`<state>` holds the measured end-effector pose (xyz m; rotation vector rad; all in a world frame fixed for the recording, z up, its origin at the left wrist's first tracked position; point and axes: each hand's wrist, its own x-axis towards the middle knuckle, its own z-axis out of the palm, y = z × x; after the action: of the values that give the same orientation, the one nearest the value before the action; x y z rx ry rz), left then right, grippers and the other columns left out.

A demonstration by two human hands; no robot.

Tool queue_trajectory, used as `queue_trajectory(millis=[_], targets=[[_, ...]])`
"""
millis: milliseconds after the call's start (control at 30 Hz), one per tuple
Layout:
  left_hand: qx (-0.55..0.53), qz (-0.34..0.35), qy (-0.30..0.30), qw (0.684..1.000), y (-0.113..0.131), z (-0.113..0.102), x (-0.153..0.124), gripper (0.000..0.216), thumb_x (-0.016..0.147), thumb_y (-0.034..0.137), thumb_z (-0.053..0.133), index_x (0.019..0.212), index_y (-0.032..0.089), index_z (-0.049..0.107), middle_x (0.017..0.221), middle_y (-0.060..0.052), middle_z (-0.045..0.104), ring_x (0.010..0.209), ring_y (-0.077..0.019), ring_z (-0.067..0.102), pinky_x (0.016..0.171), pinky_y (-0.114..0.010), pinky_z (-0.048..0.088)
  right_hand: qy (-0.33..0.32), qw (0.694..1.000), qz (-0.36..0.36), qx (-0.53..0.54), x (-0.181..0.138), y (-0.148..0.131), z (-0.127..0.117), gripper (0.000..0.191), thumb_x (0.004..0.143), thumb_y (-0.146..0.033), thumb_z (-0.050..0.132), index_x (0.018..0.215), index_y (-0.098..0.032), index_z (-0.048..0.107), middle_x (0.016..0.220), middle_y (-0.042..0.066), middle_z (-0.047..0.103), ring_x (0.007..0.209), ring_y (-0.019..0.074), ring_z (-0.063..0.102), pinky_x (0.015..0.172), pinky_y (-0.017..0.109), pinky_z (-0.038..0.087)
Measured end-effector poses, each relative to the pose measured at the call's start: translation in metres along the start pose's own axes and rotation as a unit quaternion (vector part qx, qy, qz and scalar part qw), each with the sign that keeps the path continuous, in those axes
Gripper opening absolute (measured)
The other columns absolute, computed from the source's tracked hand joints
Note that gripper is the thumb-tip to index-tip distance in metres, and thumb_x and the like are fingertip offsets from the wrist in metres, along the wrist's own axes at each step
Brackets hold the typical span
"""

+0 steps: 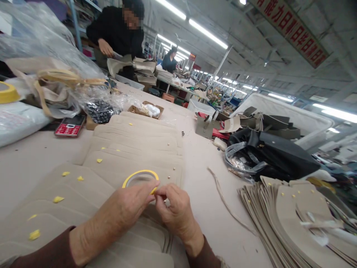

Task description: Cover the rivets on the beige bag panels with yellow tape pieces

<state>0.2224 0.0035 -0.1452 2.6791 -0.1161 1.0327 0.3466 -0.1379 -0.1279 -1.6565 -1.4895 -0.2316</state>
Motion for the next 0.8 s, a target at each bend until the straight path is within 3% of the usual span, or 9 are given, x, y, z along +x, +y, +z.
queue_trajectory(millis=[167, 267, 333, 400, 467, 533, 667, 800], targets=[[-0.054, -0.051, -0.060, 0.995, 0.002, -0.007, 0.011, 0.025, 0.102, 0.016, 0.036, 0.094, 0.020, 0.059, 0.080, 0.001, 0.067, 0.070, -0.0129, 0.066, 0.061, -0.022, 0.049, 0.043, 0.998, 0.015, -0.041, -0.003, -0.005, 0.003, 0.020, 0.081, -0.008, 0.050, 0.075, -0.020, 0.064, 0.062, 0.000, 0.063, 0.054, 0.0135, 0.058, 0.056, 0.023, 0.046], [-0.054, -0.055, -0.069, 0.995, 0.003, -0.010, 0.016, 0.027, 0.100, 0.014, 0.036, 0.086, 0.020, 0.058, 0.073, 0.001, 0.060, 0.066, -0.0130, 0.060, 0.059, -0.023, 0.044, 0.045, 0.990, 0.133, 0.033, -0.002, -0.011, 0.002, 0.015, 0.079, -0.013, 0.054, 0.074, -0.019, 0.067, 0.062, 0.001, 0.066, 0.053, 0.0130, 0.060, 0.055, 0.023, 0.047], [-0.036, -0.032, -0.059, 0.997, 0.008, -0.011, 0.019, 0.029, 0.098, 0.012, 0.035, 0.081, 0.020, 0.057, 0.071, 0.001, 0.056, 0.061, -0.0133, 0.054, 0.056, -0.024, 0.039, 0.038, 0.951, 0.277, 0.133, 0.000, -0.011, 0.000, 0.010, 0.077, -0.021, 0.059, 0.070, -0.019, 0.066, 0.057, 0.000, 0.065, 0.048, 0.0128, 0.059, 0.050, 0.022, 0.047], [-0.022, -0.009, -0.045, 0.999, 0.014, -0.012, 0.021, 0.029, 0.098, 0.010, 0.035, 0.081, 0.021, 0.056, 0.071, 0.001, 0.053, 0.059, -0.0138, 0.050, 0.054, -0.025, 0.035, 0.048, 0.883, 0.407, 0.228, 0.003, -0.008, -0.003, 0.014, 0.073, -0.030, 0.064, 0.067, -0.018, 0.063, 0.050, -0.002, 0.061, 0.042, 0.0121, 0.055, 0.044, 0.022, 0.046], [-0.013, 0.003, -0.035, 0.999, 0.019, -0.012, 0.020, 0.027, 0.097, 0.008, 0.036, 0.084, 0.021, 0.055, 0.073, 0.001, 0.052, 0.060, -0.0144, 0.048, 0.054, -0.026, 0.034, 0.053, 0.830, 0.483, 0.275, 0.002, 0.001, -0.009, 0.021, 0.067, -0.037, 0.069, 0.066, -0.017, 0.062, 0.047, -0.003, 0.060, 0.039, 0.0112, 0.053, 0.041, 0.022, 0.047], [0.021, -0.002, -0.037, 0.999, 0.018, -0.008, 0.018, 0.025, 0.097, 0.007, 0.038, 0.084, 0.020, 0.054, 0.073, 0.001, 0.053, 0.061, -0.0155, 0.048, 0.055, -0.028, 0.033, 0.027, 0.808, 0.520, 0.276, -0.003, 0.009, -0.014, 0.027, 0.062, -0.040, 0.074, 0.067, -0.015, 0.064, 0.049, -0.002, 0.061, 0.039, 0.0102, 0.053, 0.041, 0.021, 0.047], [0.115, -0.042, -0.110, 0.986, 0.003, 0.002, 0.010, 0.020, 0.092, 0.003, 0.046, 0.085, 0.019, 0.058, 0.079, -0.004, 0.060, 0.071, -0.0213, 0.054, 0.062, -0.031, 0.039, -0.048, 0.804, 0.541, 0.240, -0.020, 0.018, -0.019, 0.034, 0.063, -0.045, 0.078, 0.069, -0.013, 0.067, 0.051, 0.000, 0.062, 0.040, 0.0097, 0.055, 0.041, 0.019, 0.045], [0.129, -0.112, -0.207, 0.963, -0.008, 0.004, 0.012, 0.015, 0.091, 0.006, 0.053, 0.096, 0.017, 0.062, 0.094, -0.009, 0.065, 0.087, -0.0266, 0.058, 0.072, -0.036, 0.046, -0.099, 0.836, 0.509, 0.178, -0.029, 0.017, -0.015, 0.028, 0.075, -0.041, 0.068, 0.071, -0.014, 0.068, 0.054, -0.001, 0.062, 0.042, 0.0094, 0.054, 0.041, 0.018, 0.042]])
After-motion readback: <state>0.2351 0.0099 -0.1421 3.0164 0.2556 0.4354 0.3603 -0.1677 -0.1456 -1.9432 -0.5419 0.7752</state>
